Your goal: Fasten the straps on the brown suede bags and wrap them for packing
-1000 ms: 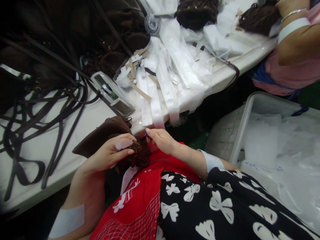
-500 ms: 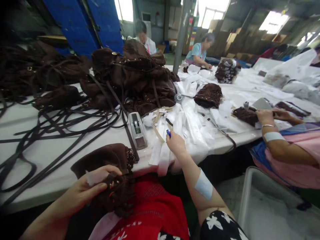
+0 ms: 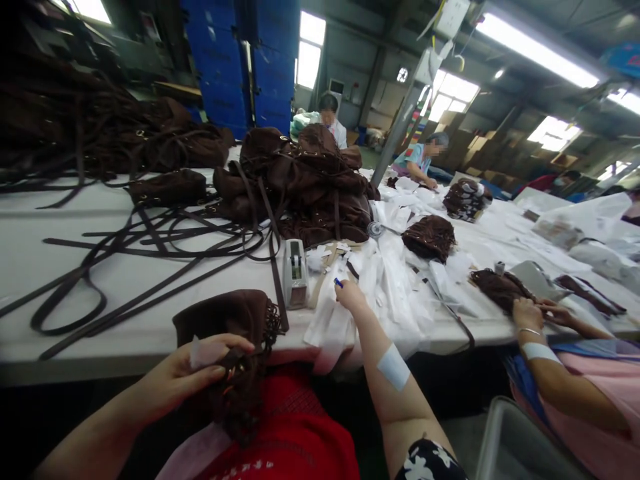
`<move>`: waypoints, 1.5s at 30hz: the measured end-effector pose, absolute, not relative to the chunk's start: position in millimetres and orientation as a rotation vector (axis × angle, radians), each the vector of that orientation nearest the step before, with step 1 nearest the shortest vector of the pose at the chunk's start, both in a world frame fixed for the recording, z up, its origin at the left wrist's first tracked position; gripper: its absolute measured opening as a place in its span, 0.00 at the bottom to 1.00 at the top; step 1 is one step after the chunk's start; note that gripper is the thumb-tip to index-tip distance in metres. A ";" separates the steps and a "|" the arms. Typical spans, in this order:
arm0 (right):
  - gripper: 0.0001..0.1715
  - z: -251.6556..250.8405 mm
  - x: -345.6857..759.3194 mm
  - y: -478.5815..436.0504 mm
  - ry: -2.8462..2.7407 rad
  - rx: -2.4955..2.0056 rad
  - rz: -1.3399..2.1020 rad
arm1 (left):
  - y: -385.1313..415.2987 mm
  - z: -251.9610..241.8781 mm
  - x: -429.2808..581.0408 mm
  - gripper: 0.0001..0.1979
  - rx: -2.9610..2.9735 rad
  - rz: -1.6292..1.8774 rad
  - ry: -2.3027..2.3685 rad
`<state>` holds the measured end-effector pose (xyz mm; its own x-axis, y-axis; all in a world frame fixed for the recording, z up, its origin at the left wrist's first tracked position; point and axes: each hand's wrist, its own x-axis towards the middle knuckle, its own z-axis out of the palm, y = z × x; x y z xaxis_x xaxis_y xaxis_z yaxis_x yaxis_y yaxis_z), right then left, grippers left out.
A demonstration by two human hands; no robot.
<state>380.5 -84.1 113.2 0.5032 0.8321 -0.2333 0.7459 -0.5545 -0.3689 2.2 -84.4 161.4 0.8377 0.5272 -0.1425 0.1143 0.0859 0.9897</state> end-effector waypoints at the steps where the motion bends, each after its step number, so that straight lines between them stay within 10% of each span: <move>1: 0.16 118.5 379.0 -87.1 -1.352 -2.529 0.525 | -85.0 161.9 1.9 0.23 1.472 0.338 0.539; 5: 0.19 141.9 353.0 -102.7 -1.428 -2.461 0.369 | -93.5 167.1 -5.4 0.20 1.559 0.402 0.571; 10: 0.38 150.6 276.1 -122.8 -1.810 -1.911 1.012 | -112.6 176.2 -33.4 0.13 1.805 0.478 0.617; 13: 0.34 144.4 233.1 -118.7 -1.869 -1.869 0.793 | -122.8 175.5 -53.5 0.14 1.781 0.469 0.598; 17: 0.55 137.1 196.7 -81.4 -1.905 -1.704 0.665 | -131.8 169.3 -78.4 0.12 1.716 0.526 0.643; 24: 0.09 154.6 150.0 -20.1 -2.160 -1.417 0.832 | -145.7 174.7 -114.0 0.09 1.747 0.694 0.847; 39: 0.18 278.5 128.9 20.7 -2.129 -1.037 -0.424 | -130.8 190.9 -120.1 0.23 2.203 0.940 1.327; 45: 0.22 253.9 156.0 68.5 -2.150 -1.462 -0.213 | -104.7 166.7 -105.0 0.22 2.095 0.795 1.285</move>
<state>156.0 68.5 253.9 -0.2766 0.8184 0.5038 0.9012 0.4029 -0.1597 -105.0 -104.7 166.7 0.3673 0.9088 0.1980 0.5826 -0.3908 0.7127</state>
